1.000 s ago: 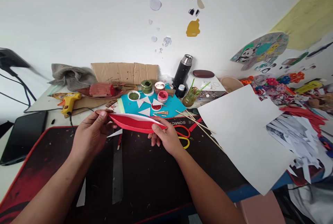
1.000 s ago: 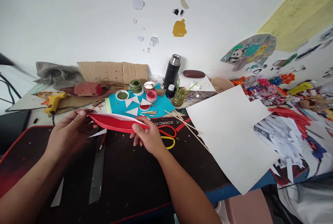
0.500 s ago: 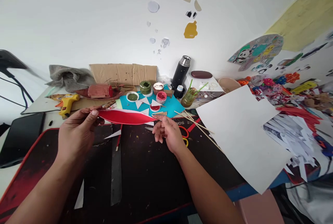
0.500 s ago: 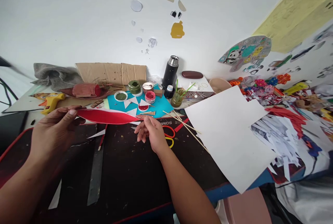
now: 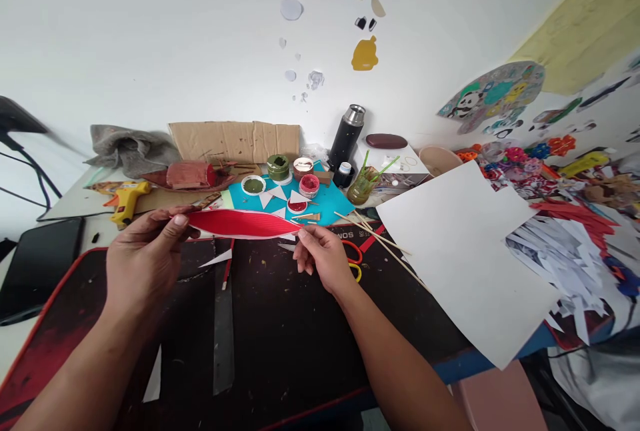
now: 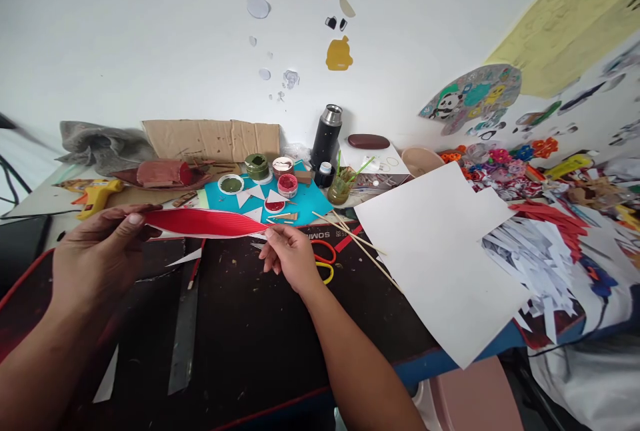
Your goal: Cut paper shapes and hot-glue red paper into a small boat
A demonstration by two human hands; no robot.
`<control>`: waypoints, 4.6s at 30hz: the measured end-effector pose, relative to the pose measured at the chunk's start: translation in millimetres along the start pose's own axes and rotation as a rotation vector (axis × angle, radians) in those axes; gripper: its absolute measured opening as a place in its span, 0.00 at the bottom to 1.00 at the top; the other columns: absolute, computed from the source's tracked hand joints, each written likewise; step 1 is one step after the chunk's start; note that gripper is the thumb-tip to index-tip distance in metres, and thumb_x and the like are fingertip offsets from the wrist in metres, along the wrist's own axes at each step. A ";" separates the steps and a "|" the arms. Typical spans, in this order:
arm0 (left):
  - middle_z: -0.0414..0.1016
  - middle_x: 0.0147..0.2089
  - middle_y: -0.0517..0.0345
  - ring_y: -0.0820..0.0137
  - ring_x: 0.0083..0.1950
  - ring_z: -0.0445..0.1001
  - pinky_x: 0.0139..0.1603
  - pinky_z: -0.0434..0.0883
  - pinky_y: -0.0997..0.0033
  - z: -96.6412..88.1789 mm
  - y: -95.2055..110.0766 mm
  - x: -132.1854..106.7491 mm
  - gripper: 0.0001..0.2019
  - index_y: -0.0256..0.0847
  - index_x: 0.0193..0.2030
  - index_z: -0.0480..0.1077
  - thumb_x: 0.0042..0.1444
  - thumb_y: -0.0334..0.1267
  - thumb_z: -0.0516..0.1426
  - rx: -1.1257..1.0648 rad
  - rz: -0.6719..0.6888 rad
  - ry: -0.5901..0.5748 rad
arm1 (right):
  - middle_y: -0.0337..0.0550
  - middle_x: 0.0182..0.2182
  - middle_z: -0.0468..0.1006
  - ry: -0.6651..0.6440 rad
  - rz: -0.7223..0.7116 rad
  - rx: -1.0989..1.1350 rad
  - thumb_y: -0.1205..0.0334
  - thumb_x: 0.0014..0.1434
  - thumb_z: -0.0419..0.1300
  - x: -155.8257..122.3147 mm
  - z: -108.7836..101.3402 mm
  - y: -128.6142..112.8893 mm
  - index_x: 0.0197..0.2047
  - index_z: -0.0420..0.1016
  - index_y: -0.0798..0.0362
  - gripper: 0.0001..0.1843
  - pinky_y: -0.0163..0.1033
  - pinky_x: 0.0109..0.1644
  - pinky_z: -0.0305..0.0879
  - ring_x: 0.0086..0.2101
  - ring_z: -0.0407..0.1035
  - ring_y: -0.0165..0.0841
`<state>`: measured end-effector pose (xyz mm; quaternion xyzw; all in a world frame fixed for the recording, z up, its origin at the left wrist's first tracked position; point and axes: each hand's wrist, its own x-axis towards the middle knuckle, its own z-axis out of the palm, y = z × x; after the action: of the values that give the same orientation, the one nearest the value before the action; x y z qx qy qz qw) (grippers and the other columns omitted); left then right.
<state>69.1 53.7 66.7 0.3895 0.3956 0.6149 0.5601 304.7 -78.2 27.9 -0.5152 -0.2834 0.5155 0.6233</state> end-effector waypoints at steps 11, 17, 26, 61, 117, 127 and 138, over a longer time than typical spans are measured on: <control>0.89 0.37 0.57 0.78 0.28 0.81 0.32 0.81 0.84 3.2 2.8 -2.0 0.25 0.38 0.33 0.86 0.28 0.44 0.85 0.026 -0.016 -0.003 | 0.34 0.18 0.76 0.032 -0.029 -0.077 0.36 0.63 0.71 -0.6 0.7 -1.3 0.35 0.78 0.51 0.24 0.31 0.16 0.54 0.15 0.68 0.28; 0.89 0.36 0.59 0.77 0.27 0.80 0.31 0.82 0.82 5.6 -1.5 -1.0 0.27 0.39 0.32 0.86 0.24 0.47 0.86 -0.005 -0.065 -0.015 | 0.28 0.14 0.68 0.057 -0.039 -0.134 0.36 0.64 0.69 -2.4 0.5 -3.2 0.36 0.77 0.50 0.24 0.32 0.16 0.53 0.13 0.63 0.28; 0.88 0.41 0.57 0.70 0.38 0.83 0.33 0.82 0.77 3.3 -1.7 -0.8 0.26 0.41 0.32 0.85 0.28 0.49 0.86 0.006 -0.087 -0.026 | 0.28 0.14 0.68 0.048 -0.043 -0.149 0.35 0.64 0.70 -1.8 -0.4 -2.5 0.36 0.76 0.50 0.25 0.32 0.17 0.55 0.14 0.65 0.28; 0.81 0.33 0.59 0.69 0.34 0.80 0.37 0.85 0.70 -6.0 -33.9 -7.7 0.27 0.43 0.40 0.86 0.40 0.57 0.82 0.012 -0.329 -0.201 | 0.32 0.17 0.71 0.221 -0.102 -0.060 0.26 0.59 0.71 5.0 -10.8 -3.8 0.30 0.71 0.49 0.34 0.32 0.17 0.54 0.15 0.65 0.28; 0.82 0.34 0.60 0.70 0.35 0.81 0.39 0.87 0.70 -3.0 -37.9 -11.9 0.27 0.41 0.35 0.83 0.36 0.55 0.84 -0.038 -0.341 -0.139 | 0.30 0.19 0.71 0.234 -0.095 0.006 0.25 0.53 0.76 5.6 -11.2 -6.8 0.37 0.77 0.51 0.35 0.29 0.16 0.53 0.14 0.63 0.25; 0.87 0.43 0.58 0.71 0.33 0.83 0.40 0.86 0.70 -3.2 -36.4 -13.3 0.27 0.41 0.33 0.83 0.34 0.53 0.84 -0.057 -0.316 -0.126 | 0.29 0.18 0.71 0.237 -0.099 0.007 0.30 0.54 0.77 4.7 -11.9 -7.7 0.41 0.80 0.51 0.33 0.31 0.17 0.53 0.15 0.62 0.26; 0.87 0.45 0.57 0.70 0.33 0.84 0.40 0.86 0.67 -5.4 -39.3 -12.3 0.26 0.41 0.32 0.80 0.36 0.52 0.84 -0.048 -0.300 -0.134 | 0.30 0.19 0.71 0.233 -0.097 0.005 0.30 0.55 0.77 3.1 -11.6 -9.7 0.43 0.82 0.51 0.32 0.30 0.18 0.54 0.15 0.64 0.26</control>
<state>79.9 43.5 27.9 0.3527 0.3964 0.5062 0.6799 319.3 -78.8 32.8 -0.5557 -0.2325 0.4221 0.6775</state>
